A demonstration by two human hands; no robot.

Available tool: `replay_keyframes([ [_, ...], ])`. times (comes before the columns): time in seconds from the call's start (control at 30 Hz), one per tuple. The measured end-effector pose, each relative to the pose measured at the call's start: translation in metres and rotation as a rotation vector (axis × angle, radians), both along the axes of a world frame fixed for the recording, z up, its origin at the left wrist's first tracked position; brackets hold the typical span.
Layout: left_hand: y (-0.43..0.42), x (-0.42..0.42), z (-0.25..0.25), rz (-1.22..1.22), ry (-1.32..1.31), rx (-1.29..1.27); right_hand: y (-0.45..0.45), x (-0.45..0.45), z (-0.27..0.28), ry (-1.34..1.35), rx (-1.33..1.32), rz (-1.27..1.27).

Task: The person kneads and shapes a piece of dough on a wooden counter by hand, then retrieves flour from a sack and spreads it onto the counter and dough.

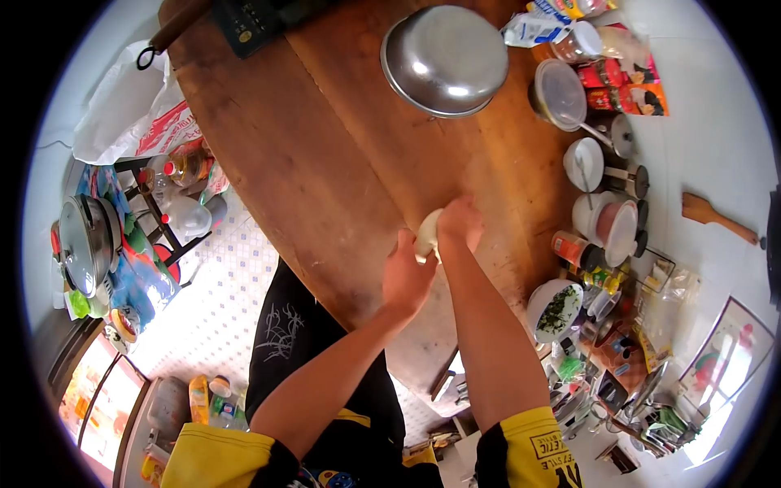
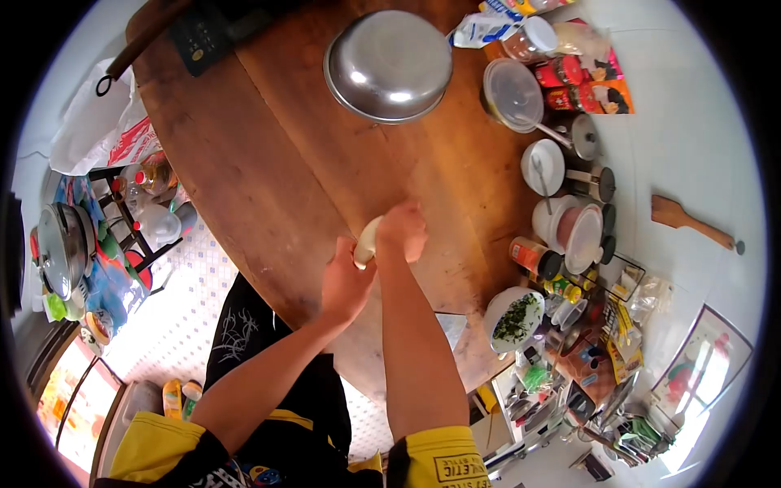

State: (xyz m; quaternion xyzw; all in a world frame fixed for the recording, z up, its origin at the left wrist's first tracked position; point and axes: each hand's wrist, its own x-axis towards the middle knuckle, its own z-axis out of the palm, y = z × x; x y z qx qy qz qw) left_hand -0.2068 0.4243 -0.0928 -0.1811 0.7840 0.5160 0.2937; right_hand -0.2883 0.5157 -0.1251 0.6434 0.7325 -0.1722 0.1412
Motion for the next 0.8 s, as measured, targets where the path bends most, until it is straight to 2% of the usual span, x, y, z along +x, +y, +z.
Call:
replay_keyframes([
  [0.03,-0.008,0.003,-0.001,0.007,0.014,0.007,0.006,0.010,-0.002,0.014,0.007,0.007],
  [0.1,-0.018,0.005,-0.005,-0.169,0.213,0.005,0.017,0.029,-0.007,-0.036,-0.057,0.166],
  [0.13,-0.021,0.004,-0.006,-0.168,0.229,0.010,0.019,0.033,-0.003,-0.021,-0.049,0.166],
  [0.2,-0.027,-0.003,-0.006,-0.322,0.268,-0.072,0.007,0.030,0.020,0.047,0.013,0.390],
  [0.23,-0.024,-0.005,-0.006,-0.330,0.276,-0.076,0.009,0.028,0.008,0.056,0.010,0.381],
  [0.3,-0.016,-0.006,-0.001,-0.471,0.405,-0.102,0.011,0.025,-0.019,-0.018,-0.051,0.667],
  [0.4,-0.008,0.001,-0.012,-0.387,0.407,-0.116,-0.003,0.030,0.001,0.034,0.033,0.521],
  [0.43,-0.009,0.002,-0.015,-0.390,0.403,-0.116,-0.002,0.033,0.004,0.031,0.031,0.519],
  [0.5,-0.022,0.006,-0.018,-0.339,0.439,0.015,0.000,0.041,0.009,0.199,0.077,0.619],
  [0.53,-0.027,0.007,-0.017,-0.338,0.431,0.009,0.002,0.043,0.002,0.195,0.068,0.620],
  [0.6,-0.036,0.005,-0.008,-0.265,0.138,-0.035,0.005,0.046,-0.012,0.352,0.213,0.724],
  [0.73,-0.028,0.011,-0.028,-0.233,-0.064,-0.001,0.001,0.032,-0.031,0.324,0.324,0.669],
  [0.8,-0.013,0.009,-0.030,-0.010,-0.169,0.237,-0.002,0.011,-0.018,0.110,0.189,0.467],
])
